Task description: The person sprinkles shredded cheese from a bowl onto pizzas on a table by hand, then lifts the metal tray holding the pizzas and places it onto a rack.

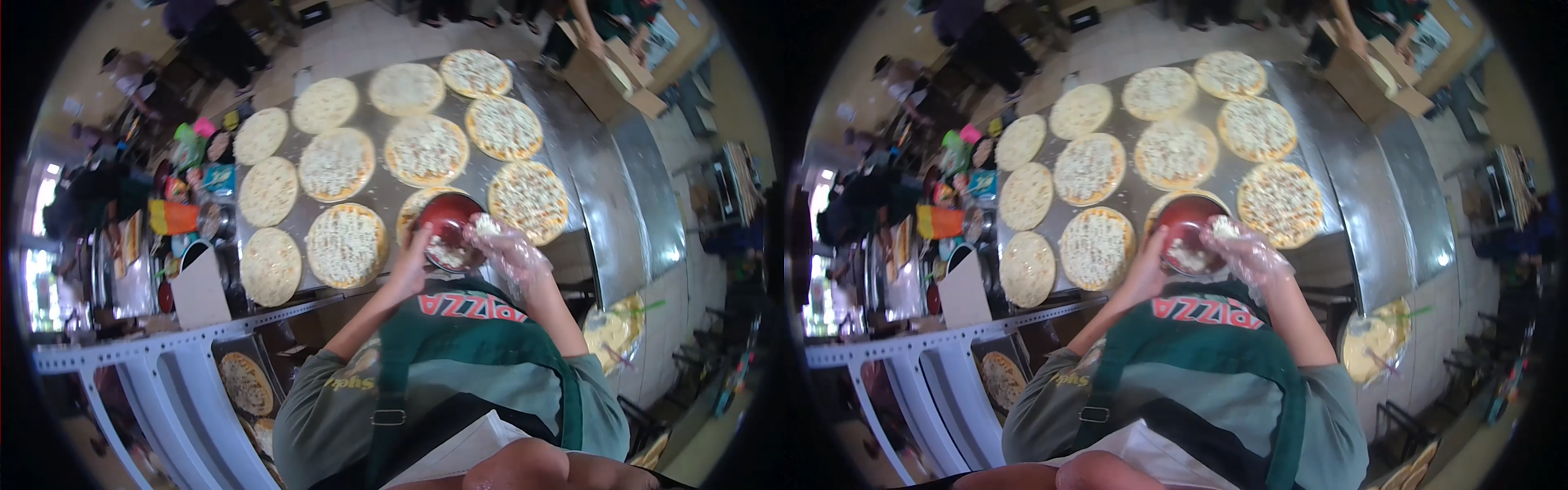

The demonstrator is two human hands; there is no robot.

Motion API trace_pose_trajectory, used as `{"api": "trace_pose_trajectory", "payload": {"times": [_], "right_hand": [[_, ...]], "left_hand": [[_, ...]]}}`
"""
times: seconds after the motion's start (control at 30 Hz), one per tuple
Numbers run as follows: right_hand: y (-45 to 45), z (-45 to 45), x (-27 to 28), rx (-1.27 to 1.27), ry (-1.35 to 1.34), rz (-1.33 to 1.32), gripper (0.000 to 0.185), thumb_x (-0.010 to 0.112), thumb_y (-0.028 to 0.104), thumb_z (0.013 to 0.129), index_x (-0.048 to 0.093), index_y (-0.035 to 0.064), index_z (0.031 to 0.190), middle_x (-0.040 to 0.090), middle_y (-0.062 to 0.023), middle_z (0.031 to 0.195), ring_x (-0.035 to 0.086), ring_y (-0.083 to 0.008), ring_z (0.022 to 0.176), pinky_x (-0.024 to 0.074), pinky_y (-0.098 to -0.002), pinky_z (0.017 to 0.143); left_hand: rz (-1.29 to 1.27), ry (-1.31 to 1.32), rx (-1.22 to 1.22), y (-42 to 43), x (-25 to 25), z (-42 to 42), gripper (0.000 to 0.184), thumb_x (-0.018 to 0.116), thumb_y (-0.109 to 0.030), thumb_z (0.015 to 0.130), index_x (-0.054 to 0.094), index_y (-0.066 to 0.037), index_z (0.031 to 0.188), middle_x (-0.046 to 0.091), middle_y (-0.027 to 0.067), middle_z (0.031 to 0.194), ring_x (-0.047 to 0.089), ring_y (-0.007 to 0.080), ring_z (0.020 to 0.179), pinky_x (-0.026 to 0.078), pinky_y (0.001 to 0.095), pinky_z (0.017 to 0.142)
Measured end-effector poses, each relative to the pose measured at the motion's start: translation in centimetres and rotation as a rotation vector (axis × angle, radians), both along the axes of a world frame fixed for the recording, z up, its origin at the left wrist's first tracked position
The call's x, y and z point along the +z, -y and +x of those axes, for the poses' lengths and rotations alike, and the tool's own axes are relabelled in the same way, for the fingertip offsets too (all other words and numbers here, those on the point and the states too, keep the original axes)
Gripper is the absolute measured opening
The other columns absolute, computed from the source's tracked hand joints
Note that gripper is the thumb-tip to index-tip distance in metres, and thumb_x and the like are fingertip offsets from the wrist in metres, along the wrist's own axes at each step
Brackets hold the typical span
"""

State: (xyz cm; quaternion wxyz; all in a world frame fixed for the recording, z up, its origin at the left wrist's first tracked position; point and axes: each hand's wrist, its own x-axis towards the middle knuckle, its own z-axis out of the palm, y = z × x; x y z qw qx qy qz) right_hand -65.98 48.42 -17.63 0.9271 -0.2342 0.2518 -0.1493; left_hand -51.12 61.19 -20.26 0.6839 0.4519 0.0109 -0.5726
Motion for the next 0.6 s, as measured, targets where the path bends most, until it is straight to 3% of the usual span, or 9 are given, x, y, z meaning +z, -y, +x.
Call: {"api": "trace_pose_trajectory", "payload": {"times": [0.1,0.23,0.3,0.33,0.4,0.6], "right_hand": [[1.4,-1.7,-0.8,-0.178,-0.085,-0.012,0.036,0.053,-0.005,0.077,0.042,-0.0059,0.111,0.052,-0.0172,0.102,0.054,-0.0260,0.097,0.0450,-0.0310,0.088],[4.5,-5.5,-4.4,-0.396,-0.145,-0.060,0.030,0.055,0.009,0.081,0.047,-0.0049,0.106,0.054,-0.0152,0.097,0.056,-0.0240,0.087,0.0483,-0.0317,0.079],[5.7,-7.0,-4.9,-0.508,-0.300,-0.138,0.036,0.059,0.018,0.080,0.048,-0.0052,0.105,0.056,-0.0134,0.090,0.057,-0.0217,0.080,0.0474,-0.0266,0.069],[6.0,-7.1,-4.9,-0.514,-0.306,-0.137,0.036,0.059,0.018,0.080,0.048,-0.0052,0.105,0.056,-0.0134,0.090,0.057,-0.0217,0.080,0.0474,-0.0266,0.069],[6.4,-7.0,-4.6,-0.539,-0.524,-0.417,0.033,0.058,0.015,0.080,0.050,-0.0050,0.104,0.056,-0.0119,0.088,0.057,-0.0193,0.075,0.0471,-0.0270,0.070],[8.3,-5.0,-4.0,-0.229,-0.717,-0.692,0.023,0.061,0.009,0.075,0.057,-0.0025,0.095,0.058,-0.0067,0.081,0.055,-0.0131,0.074,0.0431,-0.0235,0.071]], "left_hand": [[0.015,0.032,0.020,-0.7,-1.0,0.9,0.058,0.054,-0.036,0.082,0.025,-0.013,0.127,0.047,0.0084,0.113,0.052,0.0213,0.100,0.049,0.0424,0.074],[0.003,-0.014,0.010,-2.1,-1.9,2.0,0.052,0.048,-0.040,0.084,0.030,-0.012,0.124,0.048,0.0088,0.113,0.053,0.0220,0.099,0.048,0.0425,0.076],[0.025,0.000,0.005,-2.7,-0.9,2.3,0.047,0.045,-0.041,0.085,0.035,-0.013,0.121,0.050,0.0087,0.112,0.053,0.0222,0.100,0.047,0.0445,0.078],[0.026,-0.005,-0.002,-2.9,-0.5,2.4,0.047,0.045,-0.041,0.085,0.035,-0.013,0.121,0.050,0.0087,0.112,0.053,0.0222,0.100,0.047,0.0445,0.078],[0.052,-0.025,0.042,-3.3,-0.1,2.5,0.043,0.044,-0.041,0.085,0.038,-0.014,0.118,0.051,0.0085,0.112,0.053,0.0224,0.100,0.046,0.0448,0.079],[0.107,0.013,0.096,-4.0,-0.1,2.8,0.045,0.046,-0.044,0.084,0.039,-0.015,0.118,0.051,0.0071,0.114,0.051,0.0222,0.103,0.043,0.0470,0.081]]}}
